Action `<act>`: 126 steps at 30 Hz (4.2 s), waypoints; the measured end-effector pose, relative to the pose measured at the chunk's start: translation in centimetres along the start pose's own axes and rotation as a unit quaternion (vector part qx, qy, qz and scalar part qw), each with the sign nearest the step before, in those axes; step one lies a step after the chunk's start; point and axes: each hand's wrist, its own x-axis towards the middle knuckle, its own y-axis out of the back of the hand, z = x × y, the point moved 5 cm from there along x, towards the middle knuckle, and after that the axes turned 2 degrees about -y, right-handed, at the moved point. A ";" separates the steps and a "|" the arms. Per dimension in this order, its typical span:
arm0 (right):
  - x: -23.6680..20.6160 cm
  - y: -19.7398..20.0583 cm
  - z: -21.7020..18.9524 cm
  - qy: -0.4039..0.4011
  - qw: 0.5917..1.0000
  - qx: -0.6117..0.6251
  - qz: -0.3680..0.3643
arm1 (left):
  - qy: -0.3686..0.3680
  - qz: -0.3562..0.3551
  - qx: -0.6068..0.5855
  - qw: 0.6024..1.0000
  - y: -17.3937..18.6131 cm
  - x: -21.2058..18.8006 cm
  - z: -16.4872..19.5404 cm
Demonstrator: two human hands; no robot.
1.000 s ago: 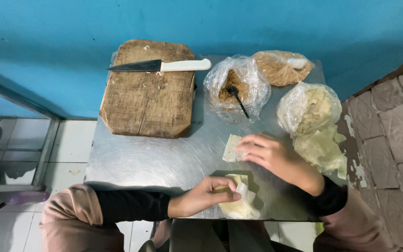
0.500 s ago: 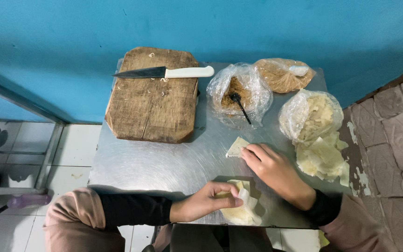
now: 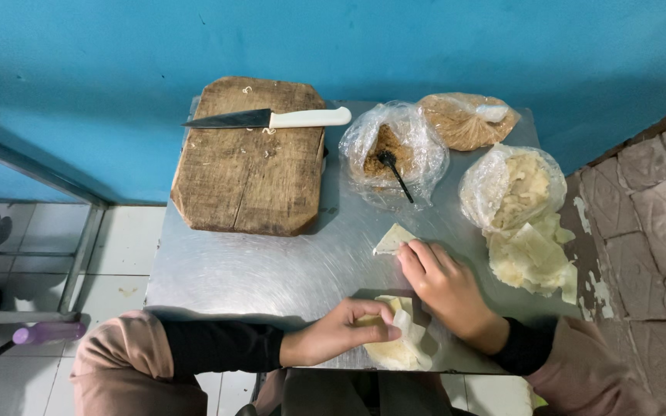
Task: The person picks up thin square pastry wrappers one at a time and arranges them in an overlapping fan-shaped stack on a metal table. After building the stack, the person uses a spoon to scoop brown filling from a plastic-covered bowl and spoons it onto the arranged wrappers.
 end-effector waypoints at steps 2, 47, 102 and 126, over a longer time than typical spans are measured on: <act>0.0 0.3 -0.2 -0.004 0.999 0.021 0.028 | 0.005 -0.001 -0.002 1.000 0.0 0.0 -0.1; 1.7 1.3 4.6 -0.112 0.962 0.248 0.009 | 0.021 0.116 -0.193 0.974 2.1 0.9 -1.0; -0.2 -1.9 6.9 -0.225 0.849 0.469 -0.090 | -0.022 0.199 0.376 0.905 4.7 1.7 5.9; 1.7 -1.8 4.7 -0.174 0.917 0.359 -0.007 | -0.094 0.176 0.566 0.800 4.5 1.5 8.1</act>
